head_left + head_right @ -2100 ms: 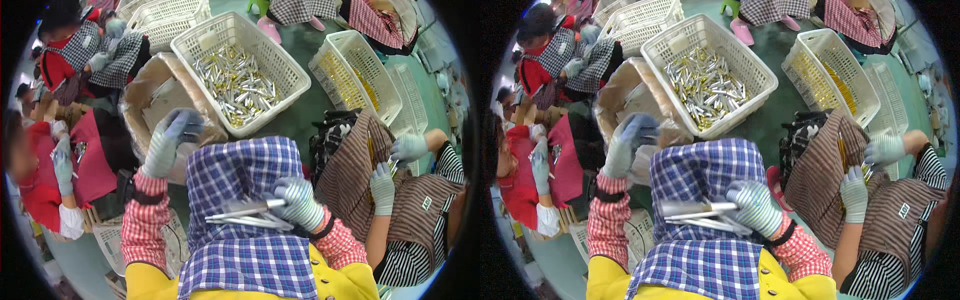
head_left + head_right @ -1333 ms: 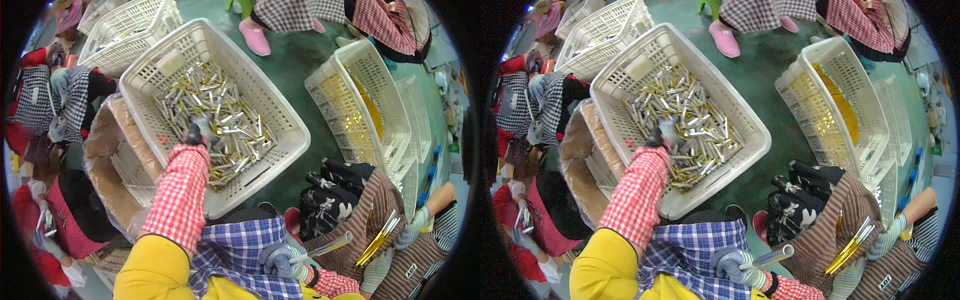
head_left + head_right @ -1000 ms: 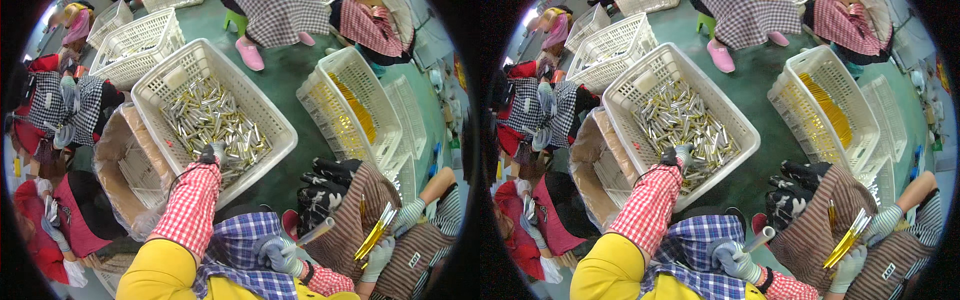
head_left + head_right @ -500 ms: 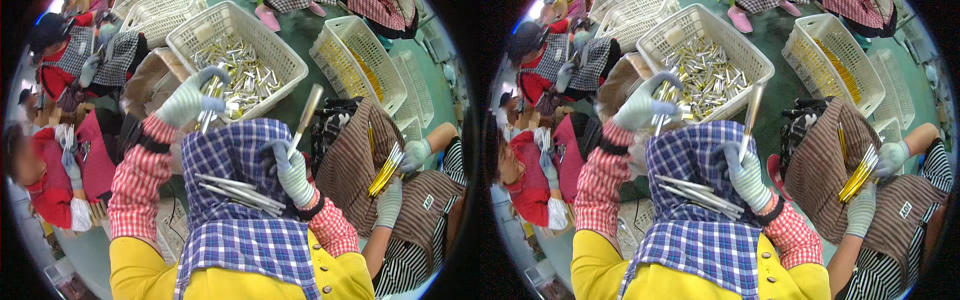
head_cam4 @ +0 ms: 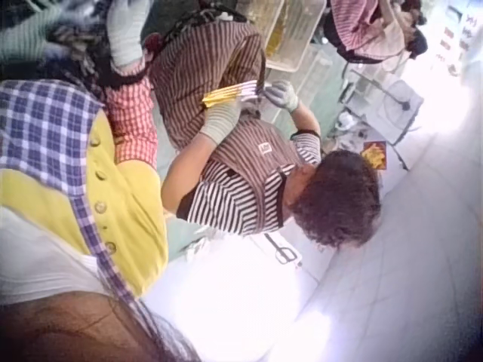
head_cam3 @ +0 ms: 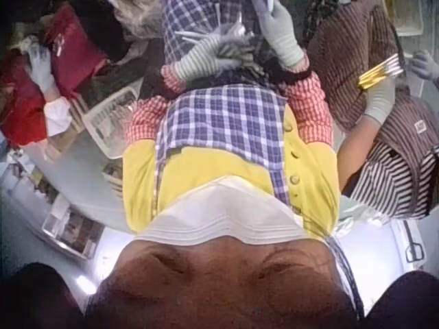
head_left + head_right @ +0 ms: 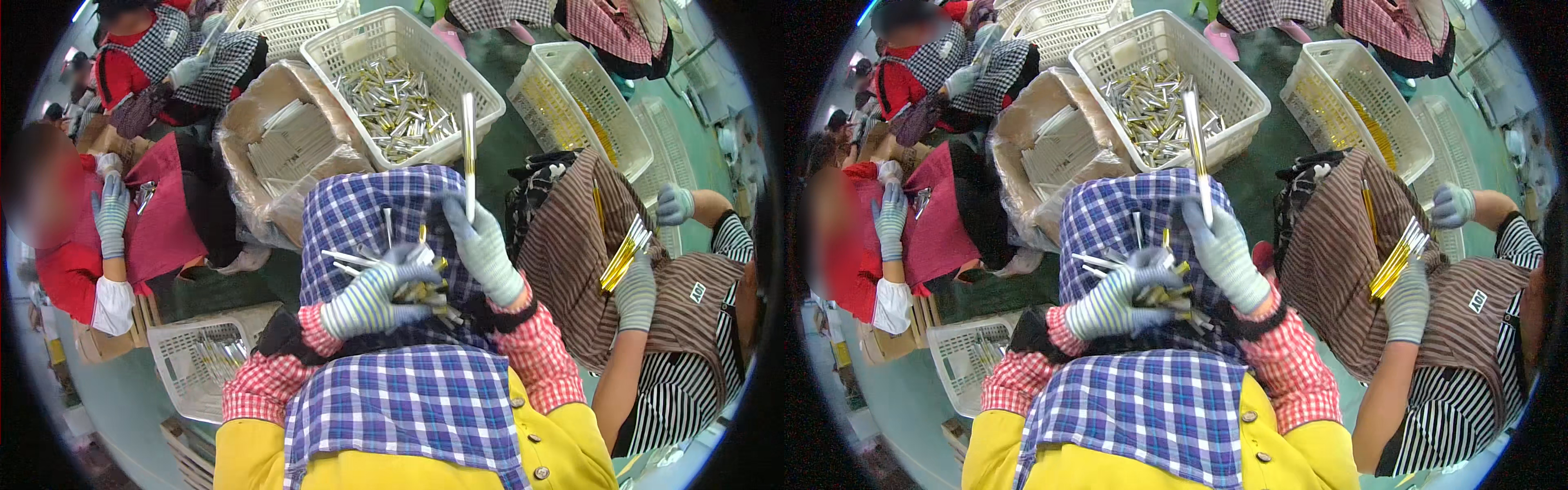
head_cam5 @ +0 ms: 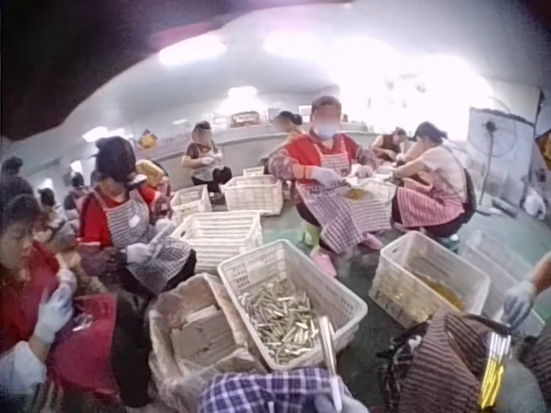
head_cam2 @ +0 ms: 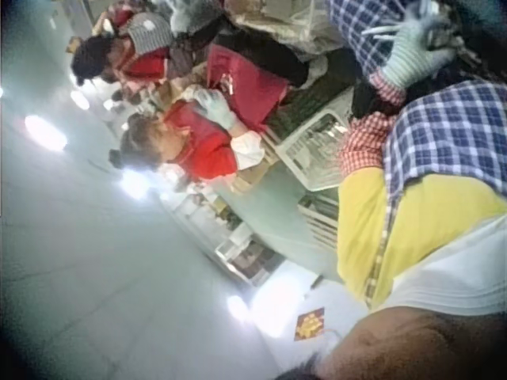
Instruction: The recorder is manually assembling small tubular components by inserting parts together in a factory setting.
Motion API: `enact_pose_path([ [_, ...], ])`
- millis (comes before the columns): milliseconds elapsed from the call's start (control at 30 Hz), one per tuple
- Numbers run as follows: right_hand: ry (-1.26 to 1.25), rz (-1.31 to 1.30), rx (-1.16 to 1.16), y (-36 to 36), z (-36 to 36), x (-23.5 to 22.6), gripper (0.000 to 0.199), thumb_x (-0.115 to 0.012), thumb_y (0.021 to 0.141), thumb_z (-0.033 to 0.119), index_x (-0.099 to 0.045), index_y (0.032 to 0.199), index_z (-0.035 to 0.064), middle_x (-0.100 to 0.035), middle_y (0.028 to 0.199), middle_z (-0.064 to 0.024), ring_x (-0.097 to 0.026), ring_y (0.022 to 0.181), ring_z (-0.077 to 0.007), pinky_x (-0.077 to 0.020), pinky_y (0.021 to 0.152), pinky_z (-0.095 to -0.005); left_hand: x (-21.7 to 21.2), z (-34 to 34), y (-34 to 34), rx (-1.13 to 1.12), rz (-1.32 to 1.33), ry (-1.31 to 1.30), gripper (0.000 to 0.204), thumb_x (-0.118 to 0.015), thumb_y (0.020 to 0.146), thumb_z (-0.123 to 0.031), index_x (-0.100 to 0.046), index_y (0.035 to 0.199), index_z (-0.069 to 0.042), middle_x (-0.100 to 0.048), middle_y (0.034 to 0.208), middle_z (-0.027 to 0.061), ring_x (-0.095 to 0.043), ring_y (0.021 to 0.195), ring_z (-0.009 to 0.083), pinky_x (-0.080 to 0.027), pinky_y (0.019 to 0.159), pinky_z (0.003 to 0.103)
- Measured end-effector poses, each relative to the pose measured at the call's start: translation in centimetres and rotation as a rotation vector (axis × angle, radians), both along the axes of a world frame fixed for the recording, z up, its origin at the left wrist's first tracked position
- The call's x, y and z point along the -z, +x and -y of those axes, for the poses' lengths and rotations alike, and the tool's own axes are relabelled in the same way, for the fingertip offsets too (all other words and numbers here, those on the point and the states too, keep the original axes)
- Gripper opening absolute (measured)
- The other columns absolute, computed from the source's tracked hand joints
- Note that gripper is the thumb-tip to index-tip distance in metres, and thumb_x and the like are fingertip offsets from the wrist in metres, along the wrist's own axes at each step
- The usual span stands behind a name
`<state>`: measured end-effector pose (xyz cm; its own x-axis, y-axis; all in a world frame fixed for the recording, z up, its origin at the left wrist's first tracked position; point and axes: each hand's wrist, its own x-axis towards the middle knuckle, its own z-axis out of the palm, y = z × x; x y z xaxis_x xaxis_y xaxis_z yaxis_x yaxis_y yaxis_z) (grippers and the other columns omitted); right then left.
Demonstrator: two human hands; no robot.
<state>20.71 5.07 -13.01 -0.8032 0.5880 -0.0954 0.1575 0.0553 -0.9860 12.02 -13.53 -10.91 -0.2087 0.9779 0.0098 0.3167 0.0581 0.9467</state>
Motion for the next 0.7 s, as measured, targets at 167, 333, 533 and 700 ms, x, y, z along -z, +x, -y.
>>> enact_pose_path([
  [167,-0.349,-0.078,-0.243,3.8,3.2,-0.9,0.027,-0.051,0.104,0.017,-0.063,0.123,0.0025,-0.068,0.108,-0.0039,-0.062,0.102,-0.0122,-0.0485,0.092,-0.0272,-2.6,2.3,0.1,0.186,-0.209,0.052,0.044,-0.073,0.080,-0.009,-0.067,0.123,-0.017,-0.051,0.136,0.0244,-0.055,0.121,0.0410,-0.044,0.102,0.044],
  [333,-0.424,-0.036,-0.178,3.6,2.9,-1.8,0.029,-0.049,0.105,0.021,-0.064,0.121,0.0019,-0.067,0.108,-0.0034,-0.060,0.100,-0.0110,-0.0472,0.092,-0.0264,-3.0,4.8,-2.9,-0.190,0.025,0.006,0.026,-0.069,0.083,-0.001,-0.070,0.108,-0.006,-0.068,0.112,0.0124,-0.066,0.100,0.0262,-0.053,0.086,0.035],
  [533,-0.263,-0.060,-0.101,3.6,1.8,-0.5,0.027,-0.052,0.104,0.015,-0.063,0.123,0.0005,-0.067,0.104,-0.0035,-0.061,0.095,-0.0102,-0.0488,0.086,-0.0249,-0.5,6.0,-5.0,-0.541,-0.366,-0.098,0.020,-0.067,0.086,0.001,-0.067,0.106,-0.002,-0.063,0.101,0.0098,-0.064,0.092,0.0197,-0.051,0.081,0.031],
  [700,-0.091,-0.069,-0.118,3.1,1.5,-1.5,0.025,-0.052,0.103,0.012,-0.063,0.123,0.0013,-0.066,0.101,-0.0021,-0.059,0.091,-0.0089,-0.0477,0.083,-0.0240,-0.6,6.9,-6.1,-0.361,-0.269,-0.184,0.019,-0.068,0.085,0.000,-0.065,0.104,-0.001,-0.062,0.098,0.0104,-0.063,0.092,0.0212,-0.050,0.081,0.031],
])
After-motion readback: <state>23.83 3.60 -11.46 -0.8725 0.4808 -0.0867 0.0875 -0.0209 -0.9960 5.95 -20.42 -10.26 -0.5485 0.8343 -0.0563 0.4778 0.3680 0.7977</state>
